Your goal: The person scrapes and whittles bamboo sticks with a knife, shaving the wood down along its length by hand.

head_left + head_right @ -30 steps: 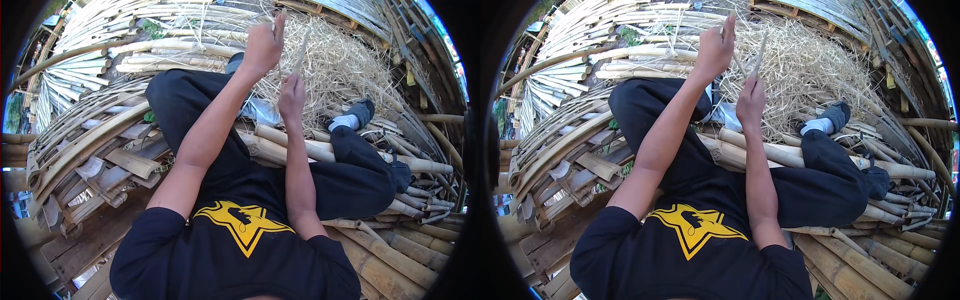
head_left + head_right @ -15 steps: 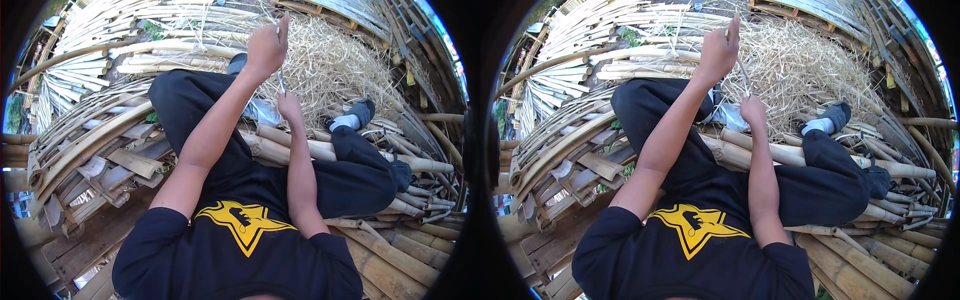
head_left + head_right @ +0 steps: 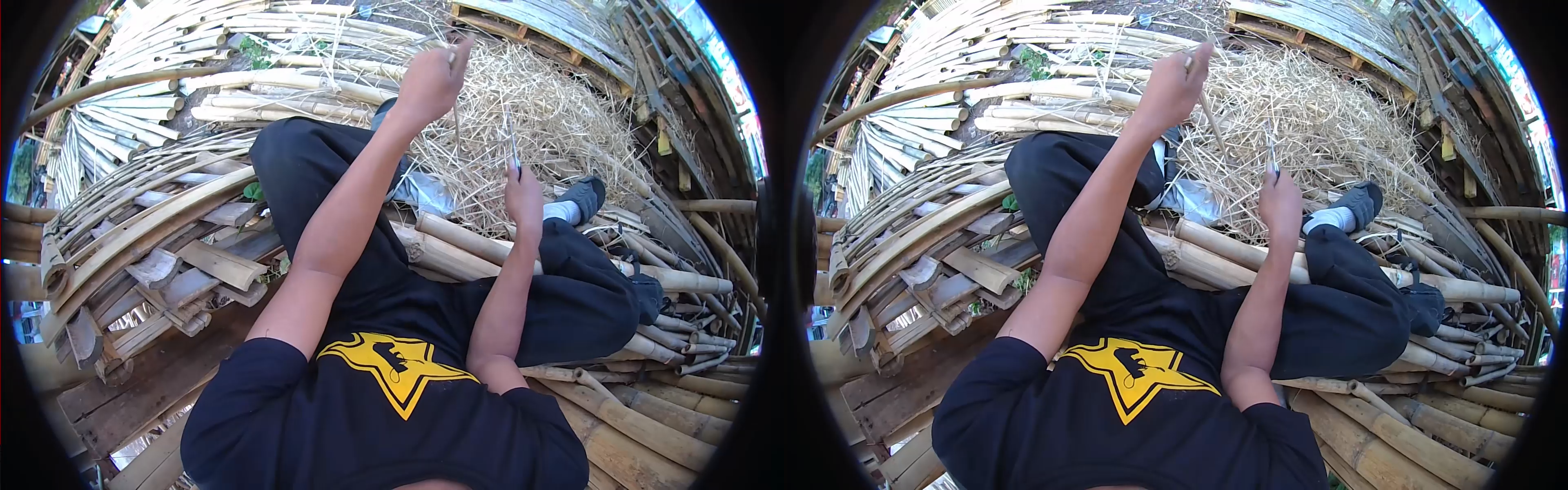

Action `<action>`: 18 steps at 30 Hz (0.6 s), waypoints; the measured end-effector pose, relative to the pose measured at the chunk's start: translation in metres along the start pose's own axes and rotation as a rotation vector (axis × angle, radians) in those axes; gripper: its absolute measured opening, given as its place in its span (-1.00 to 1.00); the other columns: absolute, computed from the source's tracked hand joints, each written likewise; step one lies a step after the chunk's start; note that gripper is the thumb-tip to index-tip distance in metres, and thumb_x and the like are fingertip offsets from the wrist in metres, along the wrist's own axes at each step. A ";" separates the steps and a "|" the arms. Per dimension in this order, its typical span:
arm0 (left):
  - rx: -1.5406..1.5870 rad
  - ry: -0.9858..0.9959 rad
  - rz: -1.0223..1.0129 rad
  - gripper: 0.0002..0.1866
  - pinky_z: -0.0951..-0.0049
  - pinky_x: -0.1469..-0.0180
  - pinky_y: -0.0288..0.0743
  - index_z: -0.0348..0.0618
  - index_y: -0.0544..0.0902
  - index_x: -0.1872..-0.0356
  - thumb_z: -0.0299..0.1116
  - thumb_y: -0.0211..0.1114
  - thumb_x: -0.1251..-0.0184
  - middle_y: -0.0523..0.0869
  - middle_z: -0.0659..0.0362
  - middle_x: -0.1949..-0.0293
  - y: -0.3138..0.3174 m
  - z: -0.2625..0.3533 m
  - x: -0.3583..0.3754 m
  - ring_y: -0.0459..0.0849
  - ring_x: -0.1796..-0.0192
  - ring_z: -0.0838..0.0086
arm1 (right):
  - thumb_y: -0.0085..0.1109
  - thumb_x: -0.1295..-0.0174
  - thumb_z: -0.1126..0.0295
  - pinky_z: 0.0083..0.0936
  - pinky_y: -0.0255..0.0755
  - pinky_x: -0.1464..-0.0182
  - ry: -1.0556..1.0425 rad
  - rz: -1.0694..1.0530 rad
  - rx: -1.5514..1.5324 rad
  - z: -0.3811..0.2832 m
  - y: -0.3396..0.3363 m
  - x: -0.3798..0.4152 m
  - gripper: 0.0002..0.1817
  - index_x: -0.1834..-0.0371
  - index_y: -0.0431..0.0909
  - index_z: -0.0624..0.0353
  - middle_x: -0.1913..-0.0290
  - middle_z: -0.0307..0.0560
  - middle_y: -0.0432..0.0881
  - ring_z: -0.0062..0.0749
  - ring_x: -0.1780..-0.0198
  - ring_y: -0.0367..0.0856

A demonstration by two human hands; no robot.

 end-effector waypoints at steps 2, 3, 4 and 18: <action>0.029 0.109 -0.100 -0.41 -0.01 0.39 0.34 -0.37 0.54 0.61 -0.02 -0.02 -0.47 0.49 -0.19 0.69 0.002 0.010 0.000 0.51 0.52 -0.12 | -0.22 -0.43 0.11 -0.02 0.34 0.24 -0.058 0.069 -0.082 -0.015 0.002 0.000 -0.55 0.28 0.53 0.30 0.43 0.22 0.58 0.12 0.35 0.57; 0.047 0.173 -0.147 -0.41 0.01 0.41 0.32 -0.36 0.53 0.61 0.00 -0.01 -0.46 0.48 -0.18 0.69 0.004 0.013 0.000 0.50 0.53 -0.11 | -0.22 -0.43 0.14 -0.13 0.33 0.30 -0.091 0.038 -0.227 -0.025 0.004 0.002 -0.58 0.27 0.52 0.29 0.49 0.15 0.55 -0.01 0.43 0.53; 0.065 0.237 -0.196 -0.40 0.02 0.43 0.29 -0.36 0.53 0.60 0.01 0.00 -0.46 0.47 -0.17 0.69 0.007 0.014 0.001 0.49 0.54 -0.09 | -0.21 -0.44 0.16 -0.23 0.32 0.37 -0.122 0.007 -0.373 -0.034 0.008 0.004 -0.60 0.26 0.51 0.28 0.54 0.08 0.51 -0.14 0.51 0.50; 0.011 0.204 -0.253 -0.49 0.32 0.46 0.31 -0.35 0.58 0.44 -0.01 0.09 -0.44 0.46 0.08 0.67 0.014 -0.012 -0.001 0.37 0.57 0.38 | -0.23 -0.43 0.11 -0.08 0.30 0.31 -0.104 -0.029 -0.292 -0.025 0.085 -0.008 -0.55 0.26 0.48 0.33 0.48 0.25 0.55 0.12 0.40 0.53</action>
Point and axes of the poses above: each hand's wrist, its own x-axis away from the middle knuckle, its own y-axis out of the palm, z = x × y, the point moved 5 cm from there along -x, towards the middle knuckle
